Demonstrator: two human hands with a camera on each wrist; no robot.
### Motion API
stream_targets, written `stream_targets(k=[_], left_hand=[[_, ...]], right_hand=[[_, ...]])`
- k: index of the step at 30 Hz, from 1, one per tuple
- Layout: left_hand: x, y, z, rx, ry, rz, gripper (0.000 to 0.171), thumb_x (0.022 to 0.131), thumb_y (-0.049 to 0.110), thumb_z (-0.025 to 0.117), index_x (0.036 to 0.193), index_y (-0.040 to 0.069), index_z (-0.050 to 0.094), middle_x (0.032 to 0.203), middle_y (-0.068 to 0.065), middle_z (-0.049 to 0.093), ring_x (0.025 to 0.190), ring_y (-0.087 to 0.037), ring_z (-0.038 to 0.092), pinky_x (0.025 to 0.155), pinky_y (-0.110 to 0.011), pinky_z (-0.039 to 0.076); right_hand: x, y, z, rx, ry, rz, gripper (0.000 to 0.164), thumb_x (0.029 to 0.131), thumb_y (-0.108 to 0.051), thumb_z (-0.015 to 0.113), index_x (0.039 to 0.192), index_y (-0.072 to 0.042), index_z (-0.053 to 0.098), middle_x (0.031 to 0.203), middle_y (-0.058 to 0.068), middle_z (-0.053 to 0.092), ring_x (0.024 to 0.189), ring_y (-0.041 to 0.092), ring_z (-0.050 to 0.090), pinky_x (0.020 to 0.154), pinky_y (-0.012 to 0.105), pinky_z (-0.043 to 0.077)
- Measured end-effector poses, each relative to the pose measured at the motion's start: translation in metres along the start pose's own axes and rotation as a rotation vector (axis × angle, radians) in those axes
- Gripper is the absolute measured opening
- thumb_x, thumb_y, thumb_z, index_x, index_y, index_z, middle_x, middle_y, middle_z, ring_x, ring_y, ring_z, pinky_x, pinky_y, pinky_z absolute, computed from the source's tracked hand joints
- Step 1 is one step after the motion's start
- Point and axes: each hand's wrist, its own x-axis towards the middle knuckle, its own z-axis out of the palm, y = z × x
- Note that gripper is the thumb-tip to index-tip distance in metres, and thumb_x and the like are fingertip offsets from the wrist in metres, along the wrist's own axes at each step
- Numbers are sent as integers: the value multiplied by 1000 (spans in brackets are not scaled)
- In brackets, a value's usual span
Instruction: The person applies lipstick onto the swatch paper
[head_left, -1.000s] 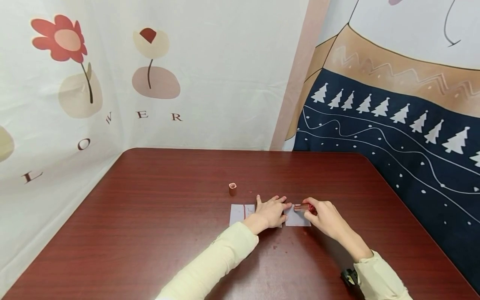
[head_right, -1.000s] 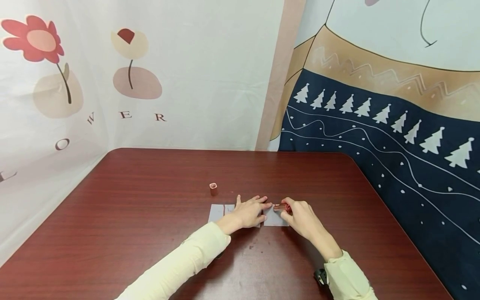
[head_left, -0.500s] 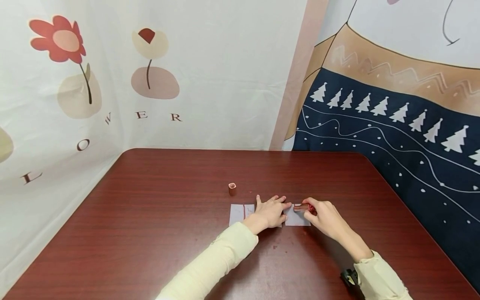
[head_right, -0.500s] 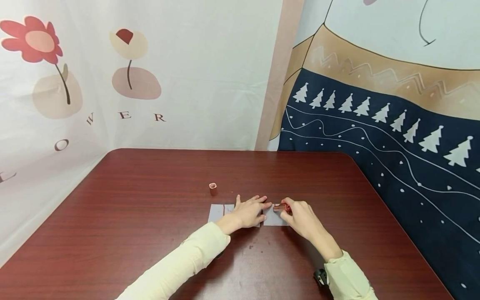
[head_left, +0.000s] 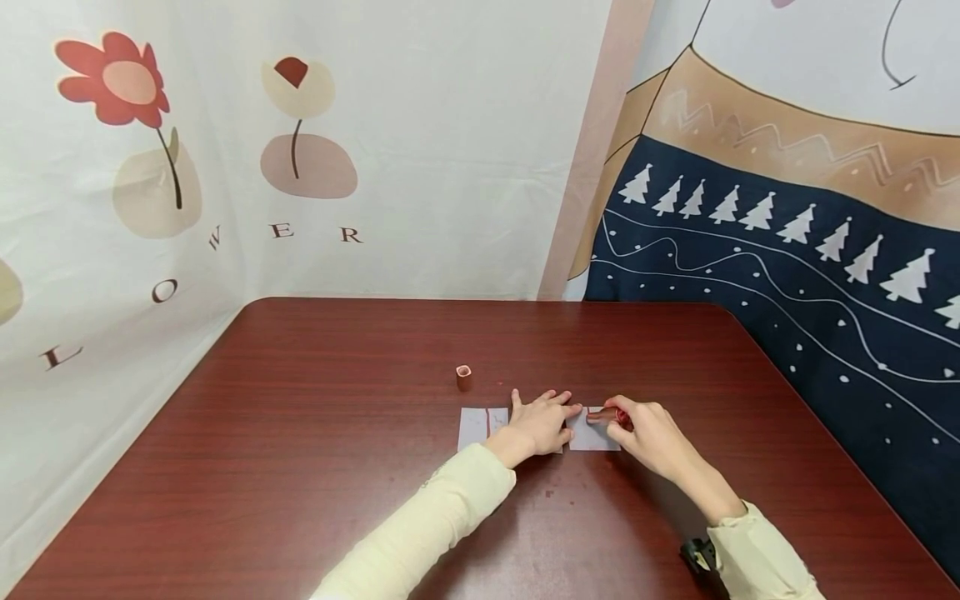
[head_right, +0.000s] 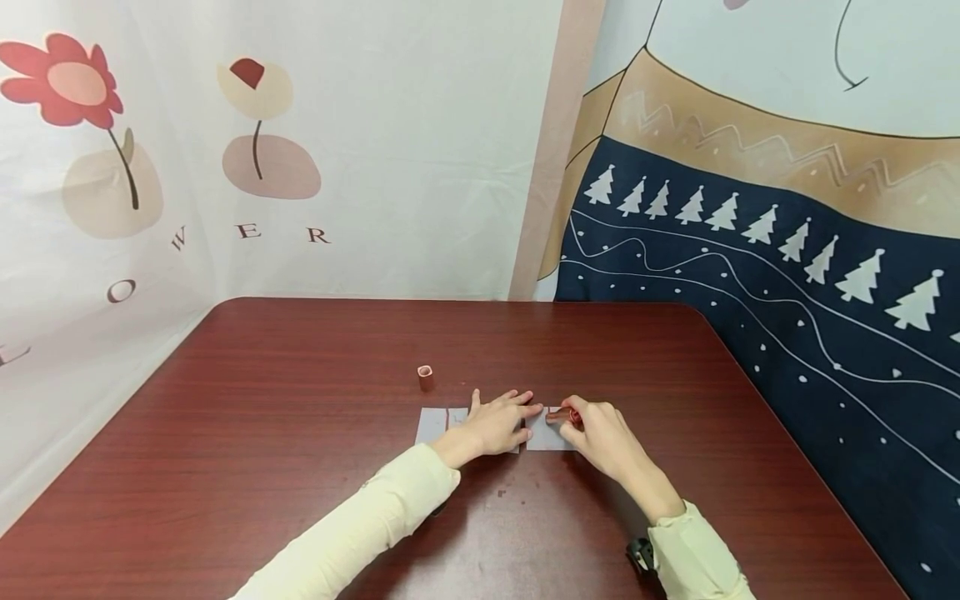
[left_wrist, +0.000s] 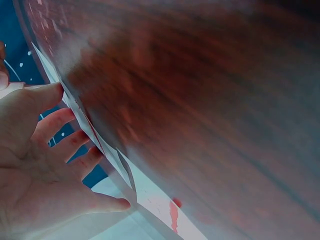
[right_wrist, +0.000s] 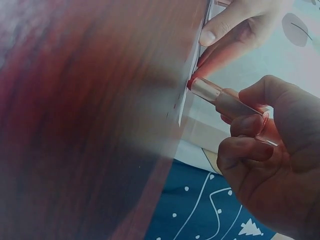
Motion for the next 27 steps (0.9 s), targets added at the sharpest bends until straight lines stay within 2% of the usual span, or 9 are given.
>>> stream_targets(k=[11, 21, 27], left_hand=[[0, -1, -1, -6, 8, 3, 47, 92, 34, 58, 137, 30, 48, 146, 7, 35, 134, -14, 30, 100, -64, 17], [0, 0, 1, 4, 5, 1, 47, 92, 35, 58, 137, 31, 48, 146, 8, 35, 134, -13, 30, 100, -63, 17], [1, 0, 1, 4, -2, -2, 47, 92, 35, 57, 138, 31, 47, 146, 8, 35, 134, -13, 30, 101, -63, 17]], right_hand=[[1, 0, -1, -4, -2, -13, 16, 80, -1, 64, 96, -2, 64, 61, -9, 47, 48, 3, 37, 46, 22, 36], [0, -1, -1, -8, -16, 8, 17, 81, -3, 64, 98, -1, 64, 57, -9, 45, 47, 3, 37, 45, 22, 36], [-1, -1, -1, -2, -16, -2, 17, 81, -2, 65, 97, -1, 65, 61, -9, 48, 49, 4, 37, 47, 22, 36]])
